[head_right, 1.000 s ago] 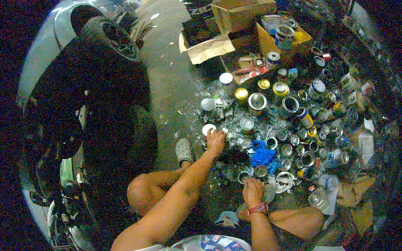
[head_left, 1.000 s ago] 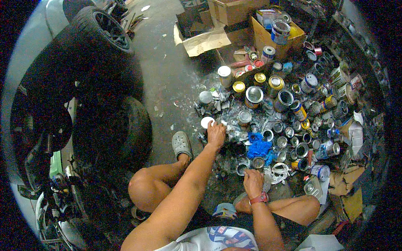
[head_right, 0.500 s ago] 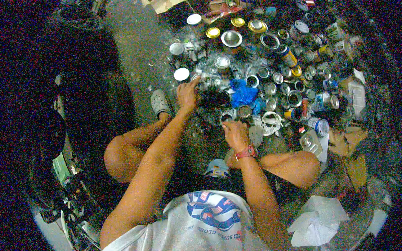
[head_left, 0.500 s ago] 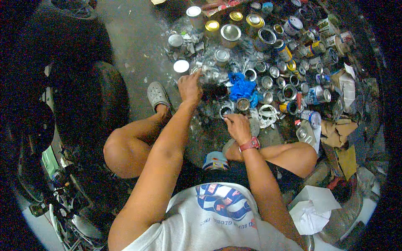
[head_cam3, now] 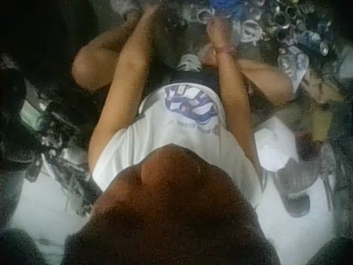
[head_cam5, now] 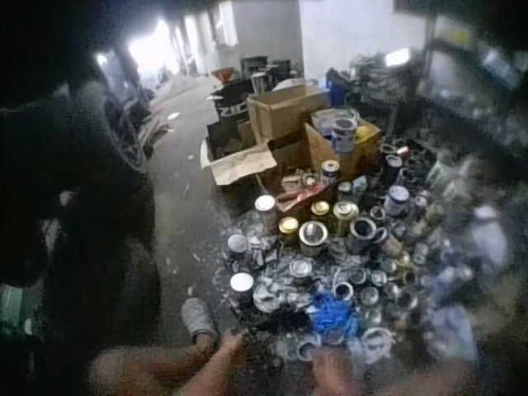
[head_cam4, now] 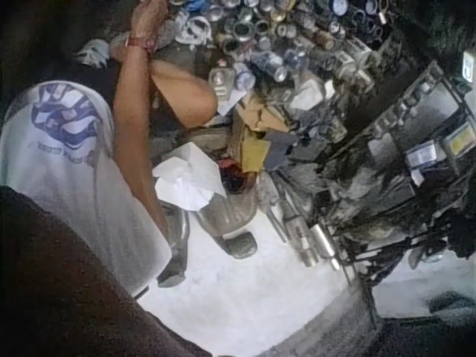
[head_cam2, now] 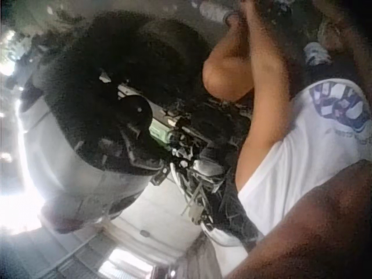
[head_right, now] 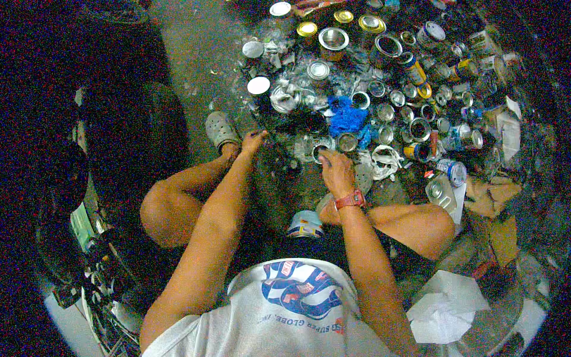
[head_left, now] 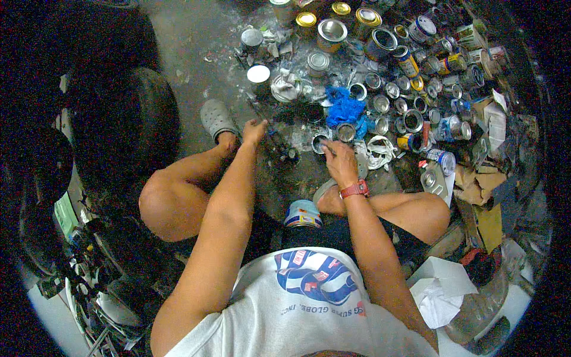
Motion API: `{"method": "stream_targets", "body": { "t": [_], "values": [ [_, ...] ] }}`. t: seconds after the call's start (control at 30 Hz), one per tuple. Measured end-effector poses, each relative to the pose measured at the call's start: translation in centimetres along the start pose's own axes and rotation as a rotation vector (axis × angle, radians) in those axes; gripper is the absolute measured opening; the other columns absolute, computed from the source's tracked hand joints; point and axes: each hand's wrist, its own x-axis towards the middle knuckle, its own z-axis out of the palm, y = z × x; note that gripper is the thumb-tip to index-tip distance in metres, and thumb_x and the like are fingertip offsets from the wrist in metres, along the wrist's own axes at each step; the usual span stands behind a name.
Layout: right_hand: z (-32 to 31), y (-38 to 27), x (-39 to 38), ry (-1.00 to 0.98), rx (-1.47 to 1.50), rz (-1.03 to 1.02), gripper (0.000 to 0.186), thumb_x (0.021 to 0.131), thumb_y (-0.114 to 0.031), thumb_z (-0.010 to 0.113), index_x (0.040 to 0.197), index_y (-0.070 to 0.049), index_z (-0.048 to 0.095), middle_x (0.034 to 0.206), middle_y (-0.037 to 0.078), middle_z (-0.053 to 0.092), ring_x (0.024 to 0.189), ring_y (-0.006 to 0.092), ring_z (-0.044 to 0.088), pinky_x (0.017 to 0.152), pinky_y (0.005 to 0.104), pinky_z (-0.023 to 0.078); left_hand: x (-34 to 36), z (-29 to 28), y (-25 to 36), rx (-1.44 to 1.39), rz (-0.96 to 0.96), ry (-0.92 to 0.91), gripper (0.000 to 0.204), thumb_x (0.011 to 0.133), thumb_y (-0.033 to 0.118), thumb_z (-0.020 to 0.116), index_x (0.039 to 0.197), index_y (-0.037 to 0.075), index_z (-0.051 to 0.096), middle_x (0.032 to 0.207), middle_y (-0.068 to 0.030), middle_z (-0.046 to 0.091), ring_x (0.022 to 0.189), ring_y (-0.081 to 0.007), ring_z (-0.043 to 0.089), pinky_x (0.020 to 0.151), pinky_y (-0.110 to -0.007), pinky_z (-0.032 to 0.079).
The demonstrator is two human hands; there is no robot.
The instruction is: The person sits on the floor and sorts through a large pile of metal cans and debris. They pick up individual cans, inspect them, and place them back into the pile or set them aside.
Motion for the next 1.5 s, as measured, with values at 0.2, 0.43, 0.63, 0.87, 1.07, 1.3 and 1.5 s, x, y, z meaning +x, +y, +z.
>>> {"method": "stream_targets", "body": {
  "t": [0.2,0.43,0.63,0.87,1.07,1.3,1.5],
  "values": [
    [-1.3,0.1,0.7,0.017,-0.105,0.057,0.022,0.098,-0.022,0.068,0.111,-0.009,0.08,0.109,0.018,0.076,0.101,0.0404,0.07,0.091,0.049,0.054,1.6,0.3,4.1,0.017,0.024,-0.075,0.073,0.084,0.045,0.084,0.135,-0.004,0.065,0.117,-0.0193,0.076,0.106,-0.0318,0.073,0.095,-0.042,0.056],
    [-0.9,0.8,1.6,-0.059,0.113,0.272,0.028,0.1,-0.034,0.068,0.105,-0.01,0.081,0.099,0.022,0.076,0.092,0.0389,0.073,0.081,0.0468,0.055,6.7,3.2,1.7,0.156,-0.05,-0.173,0.072,0.09,0.05,0.074,0.133,-0.008,0.065,0.136,-0.0276,0.067,0.127,-0.0418,0.065,0.104,-0.048,0.051],
    [0.5,3.6,3.4,0.037,0.088,0.313,0.042,0.097,-0.042,0.072,0.114,-0.004,0.076,0.09,0.018,0.075,0.076,0.0338,0.069,0.072,0.046,0.052,7.4,1.6,-2.6,0.18,-0.026,-0.009,0.068,0.093,0.052,0.069,0.125,-0.007,0.069,0.13,-0.0309,0.068,0.123,-0.0449,0.065,0.101,-0.051,0.052],
    [-0.5,1.9,2.3,0.272,0.273,0.549,0.048,0.093,-0.034,0.079,0.119,-0.002,0.053,0.103,0.018,0.069,0.091,0.0362,0.067,0.083,0.0464,0.053,-1.5,-1.2,-5.2,0.016,0.264,0.051,0.058,0.094,0.045,0.069,0.124,-0.005,0.065,0.134,-0.0327,0.063,0.123,-0.0472,0.06,0.104,-0.051,0.047],
    [-4.6,-7.9,1.2,0.369,0.181,-0.103,0.037,0.088,-0.019,0.08,0.119,-0.004,0.064,0.122,0.019,0.064,0.115,0.0394,0.062,0.099,0.0476,0.051,-12.5,-1.8,-0.9,0.1,0.469,0.076,0.04,0.098,0.029,0.066,0.122,-0.002,0.064,0.127,-0.0279,0.063,0.122,-0.0455,0.058,0.105,-0.049,0.046],
    [-5.0,-11.6,0.5,0.074,-0.163,-0.167,0.079,0.073,-0.031,0.092,0.139,-0.007,0.057,0.134,0.019,0.056,0.119,0.0412,0.058,0.095,0.054,0.055,-19.9,-0.2,-0.5,0.208,0.828,0.099,0.033,0.094,0.01,0.064,0.125,-0.001,0.06,0.141,-0.0236,0.055,0.126,-0.0452,0.056,0.107,-0.048,0.047],
    [-5.4,-8.4,-0.3,0.107,-0.229,-0.184,0.073,0.074,-0.029,0.09,0.14,-0.015,0.061,0.122,0.014,0.057,0.114,0.0383,0.059,0.09,0.0527,0.056,-21.6,0.7,-1.1,0.322,0.846,0.051,0.034,0.091,0.005,0.064,0.124,-0.002,0.06,0.144,-0.0236,0.054,0.129,-0.0453,0.056,0.108,-0.047,0.047]
  ]
}}
